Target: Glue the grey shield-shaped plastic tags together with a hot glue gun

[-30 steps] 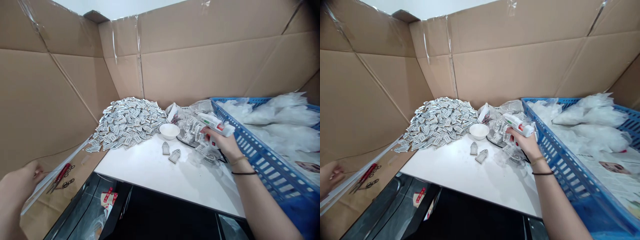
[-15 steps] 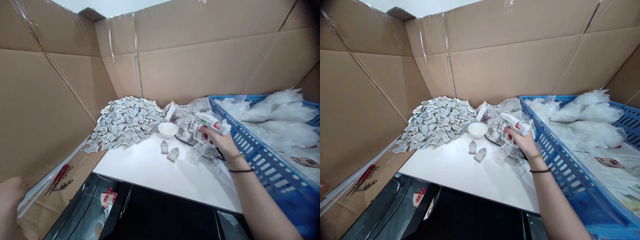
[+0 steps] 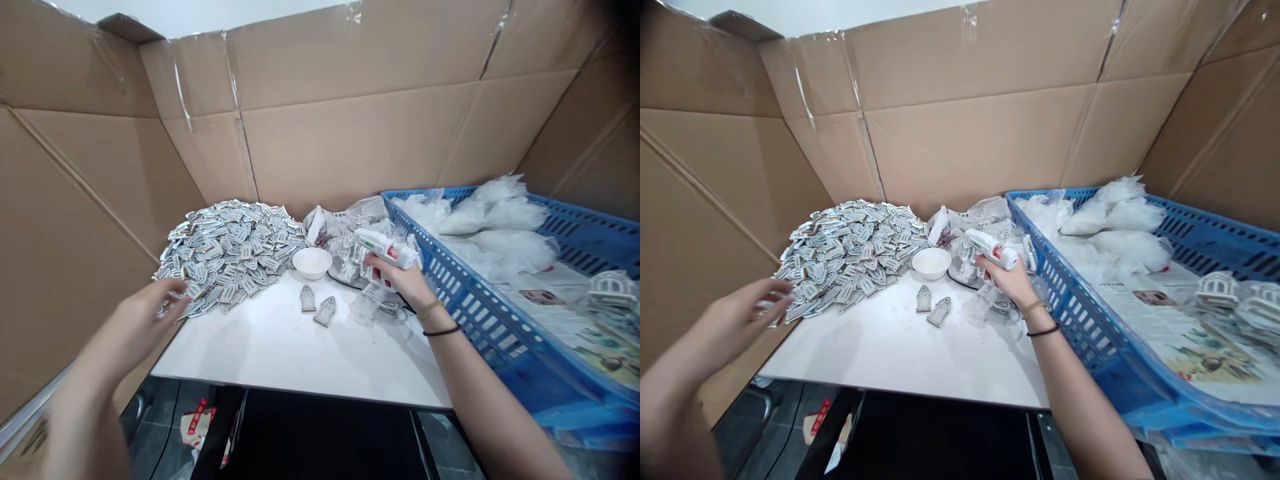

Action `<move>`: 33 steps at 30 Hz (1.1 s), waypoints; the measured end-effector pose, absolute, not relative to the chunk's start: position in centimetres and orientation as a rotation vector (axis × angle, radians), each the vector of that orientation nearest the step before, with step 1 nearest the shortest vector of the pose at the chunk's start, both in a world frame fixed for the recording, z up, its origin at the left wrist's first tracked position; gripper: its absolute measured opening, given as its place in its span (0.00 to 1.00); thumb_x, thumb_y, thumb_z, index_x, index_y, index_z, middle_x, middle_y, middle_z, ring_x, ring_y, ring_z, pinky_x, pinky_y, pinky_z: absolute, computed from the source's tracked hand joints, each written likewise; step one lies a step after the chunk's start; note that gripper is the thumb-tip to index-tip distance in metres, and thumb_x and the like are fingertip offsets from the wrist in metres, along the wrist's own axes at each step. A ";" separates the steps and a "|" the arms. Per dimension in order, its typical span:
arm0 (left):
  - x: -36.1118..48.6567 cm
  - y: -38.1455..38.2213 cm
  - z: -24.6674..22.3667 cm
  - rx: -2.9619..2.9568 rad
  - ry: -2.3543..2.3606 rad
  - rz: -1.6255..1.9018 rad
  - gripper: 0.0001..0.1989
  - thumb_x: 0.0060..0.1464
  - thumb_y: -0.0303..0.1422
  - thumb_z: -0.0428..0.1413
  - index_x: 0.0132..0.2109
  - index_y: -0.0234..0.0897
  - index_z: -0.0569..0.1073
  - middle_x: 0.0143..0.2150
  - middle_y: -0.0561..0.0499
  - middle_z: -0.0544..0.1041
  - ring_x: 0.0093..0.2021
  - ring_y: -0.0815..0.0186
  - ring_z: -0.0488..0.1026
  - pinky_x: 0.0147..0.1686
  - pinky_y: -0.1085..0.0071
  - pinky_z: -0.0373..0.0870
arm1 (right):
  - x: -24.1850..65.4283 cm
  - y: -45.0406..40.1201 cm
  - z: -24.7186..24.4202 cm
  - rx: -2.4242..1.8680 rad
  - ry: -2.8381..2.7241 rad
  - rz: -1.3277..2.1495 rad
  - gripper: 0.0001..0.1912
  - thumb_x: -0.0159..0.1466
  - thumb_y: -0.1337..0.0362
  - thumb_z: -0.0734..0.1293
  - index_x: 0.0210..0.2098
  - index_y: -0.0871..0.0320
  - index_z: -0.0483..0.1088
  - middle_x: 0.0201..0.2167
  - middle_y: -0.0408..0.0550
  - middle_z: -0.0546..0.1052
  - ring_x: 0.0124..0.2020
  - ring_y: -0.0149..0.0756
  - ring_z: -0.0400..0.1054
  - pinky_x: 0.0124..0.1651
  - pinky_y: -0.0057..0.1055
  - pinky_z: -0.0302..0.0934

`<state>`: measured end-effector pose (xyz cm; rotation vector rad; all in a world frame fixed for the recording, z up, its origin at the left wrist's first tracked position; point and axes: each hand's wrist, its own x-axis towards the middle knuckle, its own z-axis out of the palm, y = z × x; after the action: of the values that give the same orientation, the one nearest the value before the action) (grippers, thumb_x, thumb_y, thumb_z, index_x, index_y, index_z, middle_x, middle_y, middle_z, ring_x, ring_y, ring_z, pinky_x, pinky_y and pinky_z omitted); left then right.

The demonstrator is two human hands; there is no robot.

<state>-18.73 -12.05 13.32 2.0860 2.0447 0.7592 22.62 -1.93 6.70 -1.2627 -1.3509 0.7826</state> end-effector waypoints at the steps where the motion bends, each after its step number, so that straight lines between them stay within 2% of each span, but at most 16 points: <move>1: -17.4 -10.9 13.0 2.157 1.965 0.661 0.18 0.62 0.49 0.52 0.45 0.40 0.74 0.42 0.49 0.79 0.43 0.56 0.75 0.43 0.62 0.71 | 22.5 -2.0 6.6 -1.254 -1.349 0.789 0.13 0.51 0.54 0.72 0.24 0.57 0.71 0.15 0.40 0.69 0.17 0.28 0.57 0.21 0.28 0.50; 3: -13.9 -8.1 11.9 2.286 1.646 0.497 0.18 0.64 0.47 0.48 0.45 0.40 0.74 0.45 0.47 0.79 0.43 0.57 0.76 0.42 0.64 0.71 | 22.2 -2.2 6.4 -1.241 -1.342 0.799 0.13 0.52 0.53 0.71 0.25 0.57 0.71 0.16 0.40 0.69 0.17 0.28 0.58 0.21 0.28 0.51; 6: -8.9 -3.2 9.0 2.431 1.321 0.360 0.16 0.63 0.42 0.51 0.50 0.38 0.74 0.51 0.43 0.77 0.42 0.59 0.76 0.45 0.62 0.71 | 21.6 -2.5 5.9 -1.229 -1.354 0.813 0.15 0.53 0.52 0.72 0.25 0.57 0.71 0.17 0.41 0.70 0.18 0.29 0.59 0.22 0.28 0.52; 10: -6.1 1.3 5.0 2.493 1.108 0.192 0.25 0.55 0.34 0.59 0.60 0.37 0.71 0.61 0.38 0.70 0.56 0.51 0.72 0.53 0.60 0.69 | 21.1 -2.7 5.0 -1.223 -1.412 0.793 0.19 0.53 0.48 0.72 0.22 0.56 0.69 0.16 0.42 0.70 0.18 0.29 0.58 0.21 0.29 0.52; 12: -6.1 2.3 3.7 2.478 1.059 0.128 0.27 0.54 0.33 0.60 0.61 0.38 0.71 0.62 0.39 0.69 0.55 0.52 0.71 0.53 0.62 0.69 | 20.9 -2.6 4.5 -1.218 -1.432 0.776 0.19 0.54 0.48 0.72 0.21 0.56 0.67 0.16 0.42 0.69 0.18 0.29 0.58 0.21 0.29 0.52; 16: -6.8 2.7 2.9 2.444 1.026 0.092 0.28 0.54 0.38 0.61 0.63 0.43 0.71 0.58 0.43 0.67 0.44 0.61 0.72 0.47 0.67 0.69 | 20.9 -2.6 4.2 -1.212 -1.429 0.790 0.18 0.54 0.48 0.72 0.22 0.55 0.68 0.16 0.43 0.69 0.19 0.30 0.58 0.22 0.30 0.54; 18: -6.8 2.7 3.0 2.439 1.051 0.062 0.27 0.53 0.40 0.62 0.60 0.44 0.73 0.55 0.44 0.66 0.43 0.62 0.71 0.47 0.67 0.68 | 20.8 -2.6 4.2 -1.224 -1.409 0.813 0.18 0.54 0.49 0.72 0.22 0.56 0.69 0.16 0.43 0.69 0.19 0.30 0.58 0.23 0.30 0.55; 22: -6.5 2.6 3.3 2.450 1.071 0.065 0.23 0.47 0.43 0.66 0.49 0.39 0.75 0.51 0.45 0.67 0.48 0.58 0.68 0.47 0.67 0.66 | 20.6 -2.9 4.5 -1.242 -1.389 0.861 0.17 0.53 0.49 0.72 0.23 0.56 0.69 0.17 0.42 0.69 0.19 0.30 0.59 0.23 0.30 0.55; 26: -6.4 2.7 3.1 2.399 1.031 0.076 0.16 0.49 0.43 0.63 0.38 0.37 0.70 0.36 0.52 0.68 0.35 0.65 0.64 0.35 0.71 0.59 | 20.5 -3.1 4.8 -1.259 -1.379 0.894 0.17 0.53 0.49 0.72 0.24 0.57 0.70 0.17 0.42 0.70 0.19 0.29 0.58 0.23 0.30 0.54; 29: -6.7 2.6 2.9 2.311 0.933 0.174 0.14 0.51 0.41 0.62 0.36 0.37 0.68 0.30 0.57 0.66 0.31 0.69 0.60 0.33 0.72 0.56 | 20.6 -3.1 4.8 -1.277 -1.373 0.905 0.17 0.53 0.49 0.72 0.25 0.57 0.71 0.16 0.42 0.69 0.18 0.29 0.58 0.23 0.29 0.53; 33: -6.2 2.0 2.6 1.955 0.865 0.526 0.19 0.51 0.45 0.65 0.38 0.36 0.68 0.32 0.56 0.68 0.32 0.70 0.64 0.32 0.74 0.59 | 20.7 -3.2 4.9 -1.268 -1.358 0.921 0.17 0.54 0.49 0.71 0.25 0.56 0.71 0.17 0.42 0.70 0.19 0.29 0.57 0.22 0.29 0.52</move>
<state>-6.19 2.04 2.55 1.9553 0.8648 0.5265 20.65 -3.23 4.88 -1.2681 -1.3576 0.9206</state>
